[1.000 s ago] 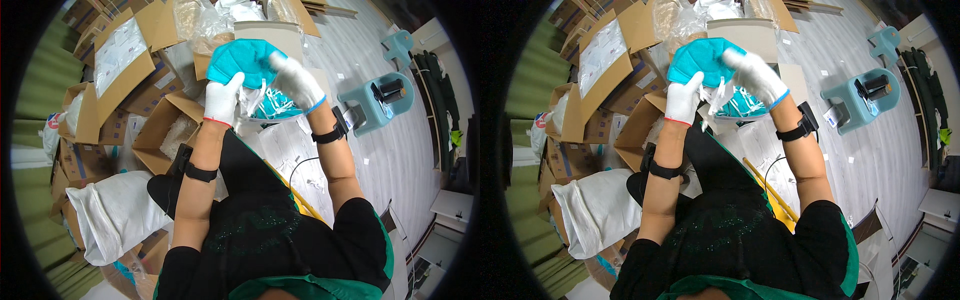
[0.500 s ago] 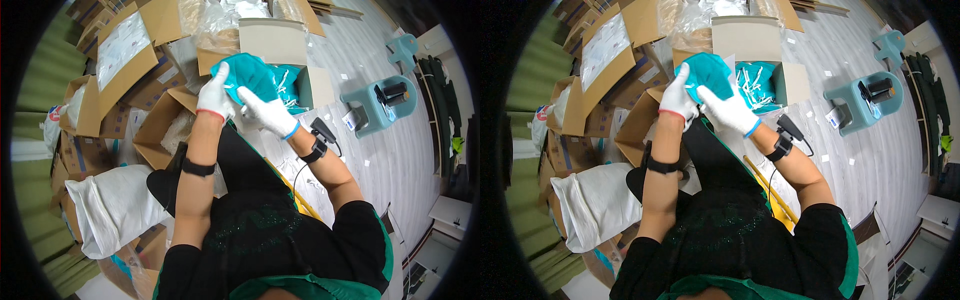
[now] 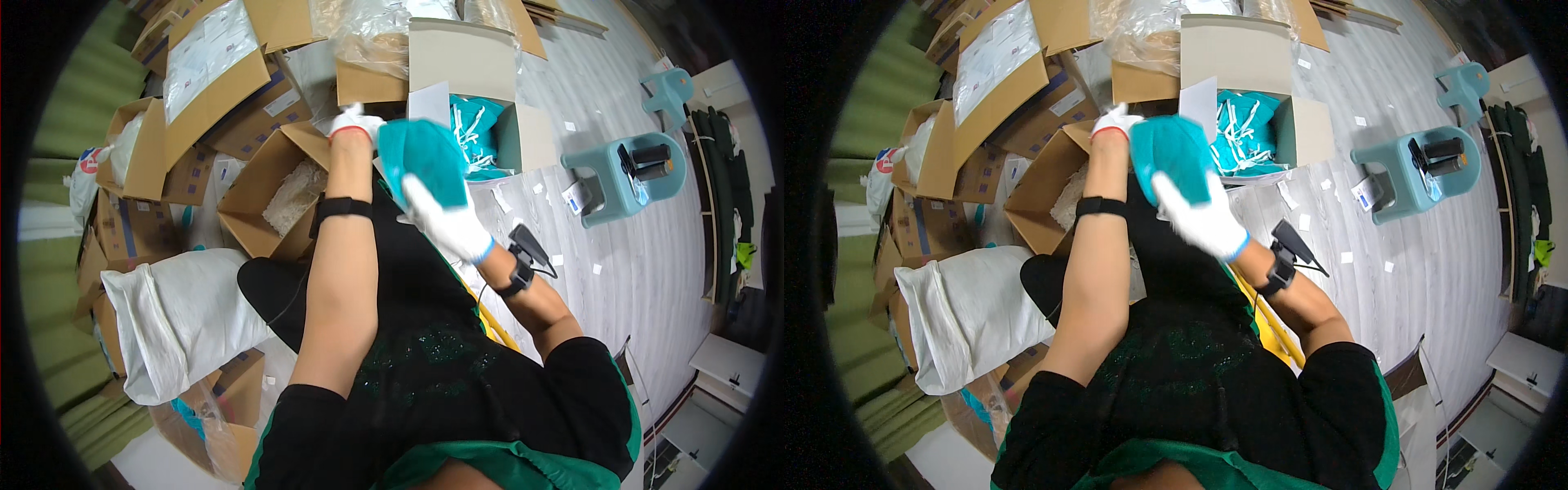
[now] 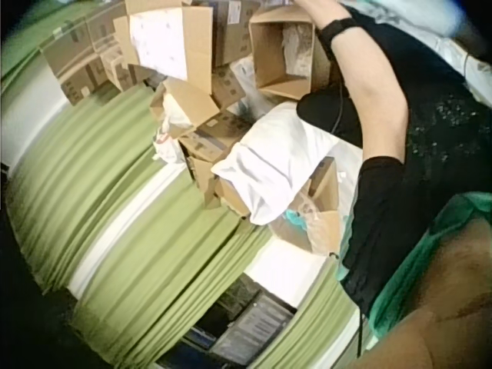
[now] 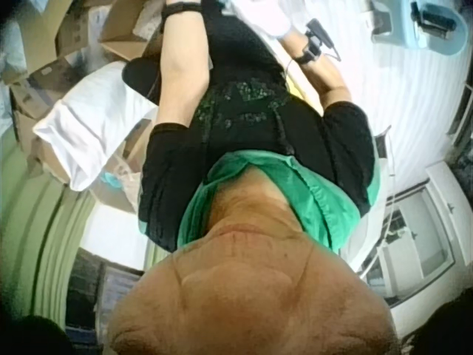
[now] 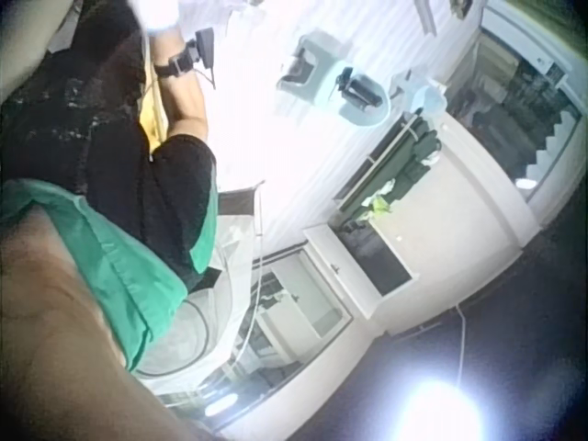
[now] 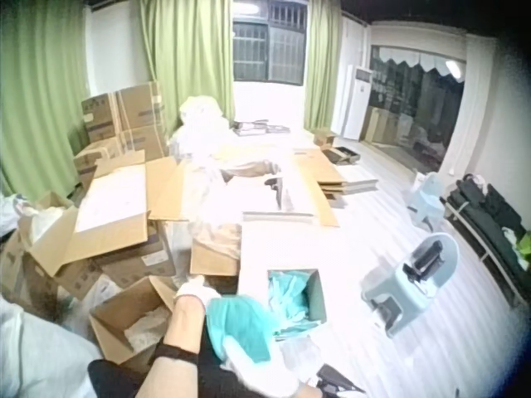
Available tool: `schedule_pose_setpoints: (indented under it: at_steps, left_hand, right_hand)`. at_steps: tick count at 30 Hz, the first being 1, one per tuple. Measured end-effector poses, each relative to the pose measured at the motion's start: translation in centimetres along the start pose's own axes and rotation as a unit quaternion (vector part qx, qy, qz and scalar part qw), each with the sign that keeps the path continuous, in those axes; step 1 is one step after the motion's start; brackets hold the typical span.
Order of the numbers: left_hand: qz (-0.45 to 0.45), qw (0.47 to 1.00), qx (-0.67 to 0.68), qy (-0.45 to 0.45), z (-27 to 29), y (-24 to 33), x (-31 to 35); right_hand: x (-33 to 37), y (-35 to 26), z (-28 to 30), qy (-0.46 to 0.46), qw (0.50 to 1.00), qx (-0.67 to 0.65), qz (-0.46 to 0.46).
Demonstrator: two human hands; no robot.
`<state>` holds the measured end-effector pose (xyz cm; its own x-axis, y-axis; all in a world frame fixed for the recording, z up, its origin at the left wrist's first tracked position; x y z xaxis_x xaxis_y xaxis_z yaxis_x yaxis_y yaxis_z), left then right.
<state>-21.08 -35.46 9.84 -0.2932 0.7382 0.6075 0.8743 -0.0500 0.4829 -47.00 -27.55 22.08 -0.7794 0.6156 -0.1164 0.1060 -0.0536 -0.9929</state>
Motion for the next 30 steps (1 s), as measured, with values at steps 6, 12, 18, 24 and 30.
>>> schedule_pose_setpoints:
  at_steps: [6,12,18,24,30]
  left_hand:
    - [-0.365,0.877,-0.294,0.105,2.6,9.8,4.5]
    - [-0.398,0.648,-0.64,-0.104,-6.8,-0.9,19.9]
    - [-0.322,0.592,-0.732,-0.101,-5.6,-4.2,20.8]
    - [-0.361,0.643,-0.674,-0.043,-4.8,-5.3,19.6]
    - [-0.293,0.892,-0.294,-0.18,-4.2,-2.9,19.1]
  right_hand:
    - [1.1,-0.7,2.3,0.12,0.974,-0.138,-0.137]
    - [-3.9,1.6,4.5,0.129,0.97,-0.137,-0.156]
    - [-5.2,-1.1,3.6,-0.096,0.933,0.288,-0.192]
    - [-4.8,-1.8,3.8,-0.206,0.88,0.387,-0.186]
    - [-4.6,-1.3,5.0,-0.082,0.948,0.247,-0.186]
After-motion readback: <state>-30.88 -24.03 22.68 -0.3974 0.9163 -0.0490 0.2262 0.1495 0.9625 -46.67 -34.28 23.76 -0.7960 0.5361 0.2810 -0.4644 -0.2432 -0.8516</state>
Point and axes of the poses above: each hand's wrist, its own x-axis away from the middle knuckle, its own z-axis out of the back of the hand, y = z × x, the point moved 2 cm from there along -x, towards the middle knuckle, and after that the axes turned 6 degrees about -y, right-handed, at the moved point
